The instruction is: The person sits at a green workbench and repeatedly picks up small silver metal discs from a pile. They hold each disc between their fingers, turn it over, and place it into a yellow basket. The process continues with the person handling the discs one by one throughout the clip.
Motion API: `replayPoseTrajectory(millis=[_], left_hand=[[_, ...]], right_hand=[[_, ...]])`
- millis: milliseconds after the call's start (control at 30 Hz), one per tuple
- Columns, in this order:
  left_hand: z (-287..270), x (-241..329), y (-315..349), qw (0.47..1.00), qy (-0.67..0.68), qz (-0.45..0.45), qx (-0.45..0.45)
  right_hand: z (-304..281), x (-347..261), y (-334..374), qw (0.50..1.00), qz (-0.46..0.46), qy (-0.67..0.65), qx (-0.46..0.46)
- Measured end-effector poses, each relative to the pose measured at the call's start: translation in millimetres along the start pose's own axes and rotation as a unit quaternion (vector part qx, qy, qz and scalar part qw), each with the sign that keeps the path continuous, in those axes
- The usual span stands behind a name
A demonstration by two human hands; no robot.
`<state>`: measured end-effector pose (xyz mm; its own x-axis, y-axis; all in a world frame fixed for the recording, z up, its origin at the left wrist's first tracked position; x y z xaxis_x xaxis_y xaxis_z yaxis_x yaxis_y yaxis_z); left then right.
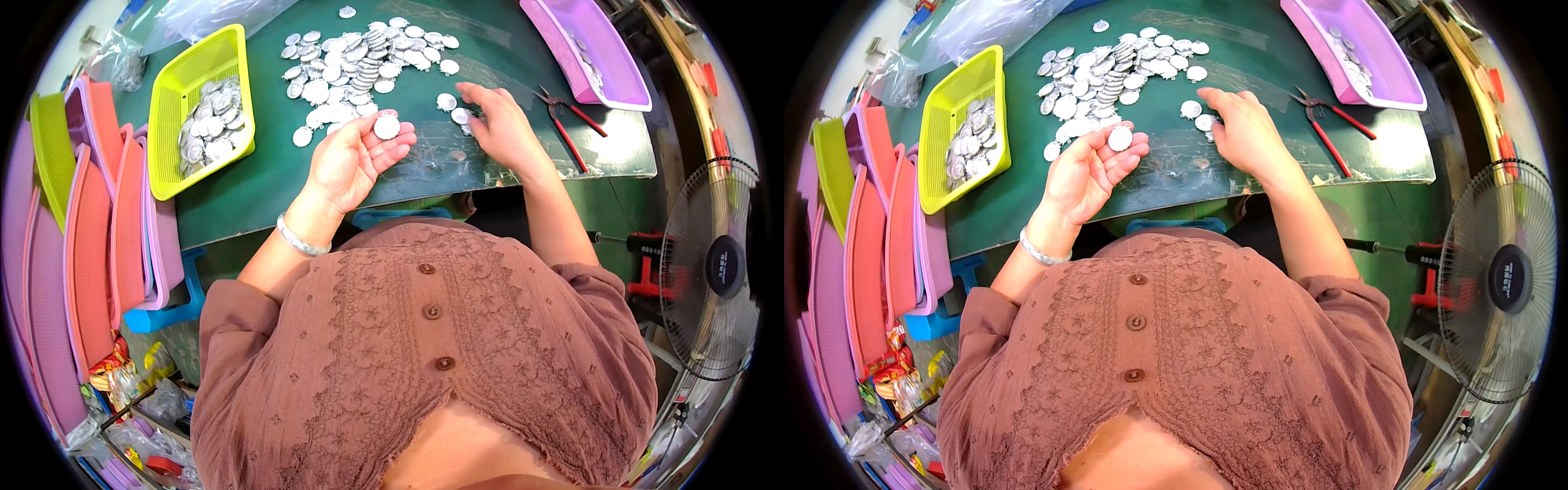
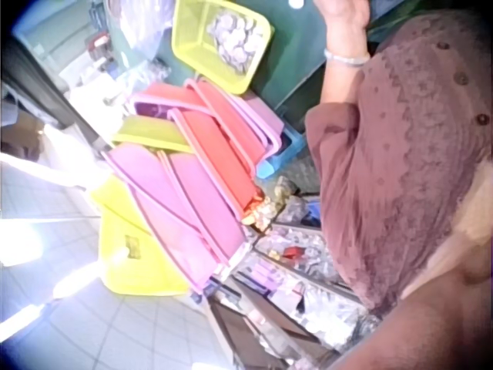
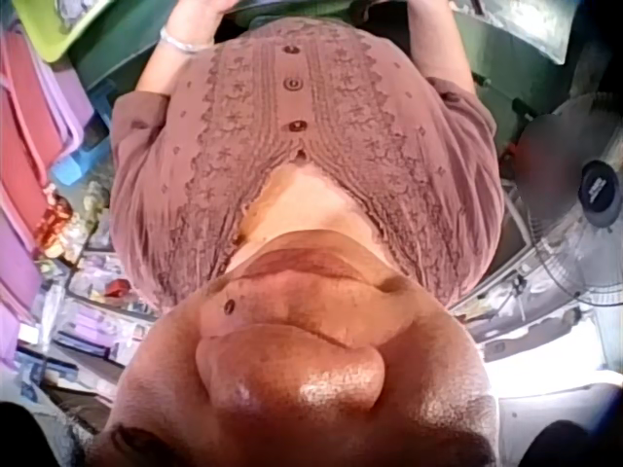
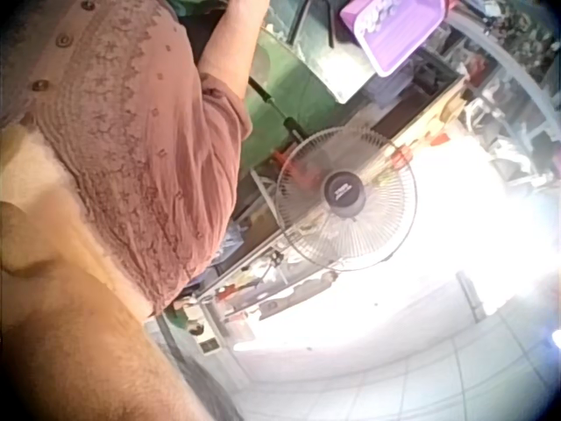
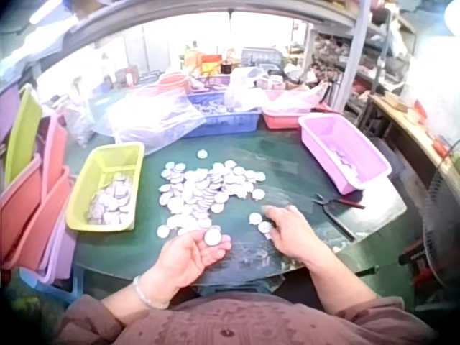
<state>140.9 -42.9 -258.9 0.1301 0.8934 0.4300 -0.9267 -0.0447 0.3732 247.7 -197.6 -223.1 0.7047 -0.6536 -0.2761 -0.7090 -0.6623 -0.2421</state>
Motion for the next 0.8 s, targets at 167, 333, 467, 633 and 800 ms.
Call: replayPoseTrajectory(millis=[167, 333, 467, 633, 800], left_hand=[[-7, -3, -2, 1.0, -0.021, -0.015, -0.014], [-12, 0, 2, 0.996, -0.087, -0.003, 0.02], [-14, 0, 3, 0.995, -0.101, -0.008, 0.022], [-10, -3, 0, 0.995, -0.101, -0.014, 0.001], [0, -3, 1, 0.995, -0.092, 0.012, 0.029]], right_hand=[[8, -6, -16, 1.0, -0.02, -0.003, 0.017], [17, -16, -27, 0.997, -0.072, 0.004, -0.018], [15, -11, -33, 0.998, -0.047, -0.034, -0.01], [27, -1, -31, 0.908, 0.105, -0.396, -0.085], [26, -22, -21, 0.808, 0.132, -0.566, -0.094]])
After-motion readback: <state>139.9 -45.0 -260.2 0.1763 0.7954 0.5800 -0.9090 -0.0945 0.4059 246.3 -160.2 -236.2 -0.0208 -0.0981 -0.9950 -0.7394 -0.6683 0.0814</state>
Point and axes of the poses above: each hand's wrist, its own y-axis away from the middle knuckle, its own z-axis out of the palm, x = y × z, the point moved 7 cm from there along -y, towards the middle knuckle, and after that the axes turned 14 degrees about y, right-handed, at the moved point
